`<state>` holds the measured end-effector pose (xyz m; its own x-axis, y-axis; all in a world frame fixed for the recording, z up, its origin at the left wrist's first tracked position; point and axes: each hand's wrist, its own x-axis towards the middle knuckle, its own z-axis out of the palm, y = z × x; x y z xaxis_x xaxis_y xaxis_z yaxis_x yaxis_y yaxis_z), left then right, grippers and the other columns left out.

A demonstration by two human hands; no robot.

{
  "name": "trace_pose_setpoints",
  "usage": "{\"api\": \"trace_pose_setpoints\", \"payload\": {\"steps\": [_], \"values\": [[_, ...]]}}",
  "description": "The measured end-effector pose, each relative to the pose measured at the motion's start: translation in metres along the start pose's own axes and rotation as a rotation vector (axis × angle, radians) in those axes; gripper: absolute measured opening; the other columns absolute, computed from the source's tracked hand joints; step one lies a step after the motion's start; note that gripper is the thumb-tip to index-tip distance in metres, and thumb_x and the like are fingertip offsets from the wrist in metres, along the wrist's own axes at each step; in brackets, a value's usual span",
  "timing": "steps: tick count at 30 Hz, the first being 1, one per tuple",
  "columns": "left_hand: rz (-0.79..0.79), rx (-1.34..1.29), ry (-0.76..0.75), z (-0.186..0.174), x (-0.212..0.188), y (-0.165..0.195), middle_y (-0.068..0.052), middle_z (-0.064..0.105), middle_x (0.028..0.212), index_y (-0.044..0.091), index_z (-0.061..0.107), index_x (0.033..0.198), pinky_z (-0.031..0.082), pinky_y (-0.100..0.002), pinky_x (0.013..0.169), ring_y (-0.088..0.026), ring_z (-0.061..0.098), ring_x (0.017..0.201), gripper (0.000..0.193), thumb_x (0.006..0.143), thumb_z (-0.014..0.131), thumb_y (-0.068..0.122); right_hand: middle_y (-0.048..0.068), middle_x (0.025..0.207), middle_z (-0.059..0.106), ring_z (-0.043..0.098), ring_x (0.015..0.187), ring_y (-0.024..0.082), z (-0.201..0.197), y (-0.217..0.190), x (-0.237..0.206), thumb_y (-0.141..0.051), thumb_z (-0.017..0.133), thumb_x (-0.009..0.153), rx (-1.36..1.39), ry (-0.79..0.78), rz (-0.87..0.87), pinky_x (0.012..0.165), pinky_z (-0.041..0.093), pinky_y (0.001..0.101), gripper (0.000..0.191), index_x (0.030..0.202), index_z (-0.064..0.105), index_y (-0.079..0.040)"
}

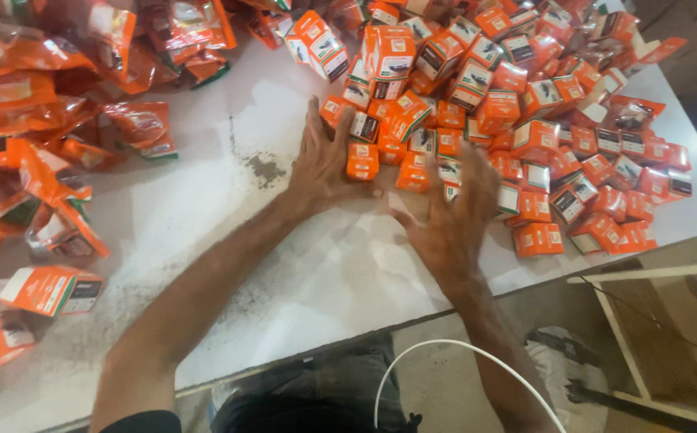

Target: The person folds flat orange cardboard boxes into closed boxes at a work table. They pick up a folded-flat box, press and tuck the flaps to shape and close it, and place the finished box onto a large pile of completed boxes, repeating this with one box at a time.

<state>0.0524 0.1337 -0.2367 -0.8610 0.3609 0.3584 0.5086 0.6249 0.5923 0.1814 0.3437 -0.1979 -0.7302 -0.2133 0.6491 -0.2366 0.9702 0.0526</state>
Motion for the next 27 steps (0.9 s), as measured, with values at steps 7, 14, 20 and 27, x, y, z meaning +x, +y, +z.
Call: {"api": "trace_pose_setpoints", "payload": {"steps": [7,14,20,27], "values": [[-0.181,0.089,-0.036,0.019,-0.01,0.013,-0.042,-0.004,0.158,0.014,0.011,0.16,0.022,-0.063,0.121,-0.06,0.005,0.149,0.149,0.05,0.09,0.074,0.037,0.167,0.001,0.003,0.158,0.056,-0.028,0.102,-0.089,-0.058,0.099,0.056,0.043,0.045,0.626,0.126,0.01,0.0714,0.152,0.168,0.009,-0.01],[-0.083,0.081,0.046,0.053,-0.025,0.013,-0.045,-0.004,0.156,0.009,0.005,0.161,0.014,-0.068,0.12,-0.064,0.003,0.148,0.155,0.053,0.083,0.087,0.036,0.166,0.01,0.014,0.156,0.055,0.018,0.101,-0.07,-0.053,0.103,0.061,0.167,-0.071,0.482,0.125,0.021,0.0648,0.143,0.167,0.017,-0.011],[-0.043,0.087,0.17,0.089,-0.023,0.018,-0.049,-0.006,0.155,0.005,0.005,0.162,0.01,-0.069,0.122,-0.065,0.001,0.148,0.143,0.069,0.079,0.083,0.032,0.164,0.022,0.025,0.152,0.051,0.049,0.107,-0.049,-0.051,0.101,0.06,0.191,-0.081,0.419,0.121,0.034,0.0603,0.125,0.161,0.036,-0.017],[-0.144,0.062,0.135,0.1,0.011,0.043,-0.048,-0.011,0.154,0.001,0.006,0.157,0.003,-0.071,0.119,-0.066,-0.009,0.146,0.141,0.068,0.078,0.083,0.031,0.167,0.024,0.023,0.154,0.051,0.076,0.145,-0.043,-0.054,0.102,0.065,0.123,-0.067,0.452,0.123,0.03,0.0591,0.122,0.161,0.038,-0.013]]}}
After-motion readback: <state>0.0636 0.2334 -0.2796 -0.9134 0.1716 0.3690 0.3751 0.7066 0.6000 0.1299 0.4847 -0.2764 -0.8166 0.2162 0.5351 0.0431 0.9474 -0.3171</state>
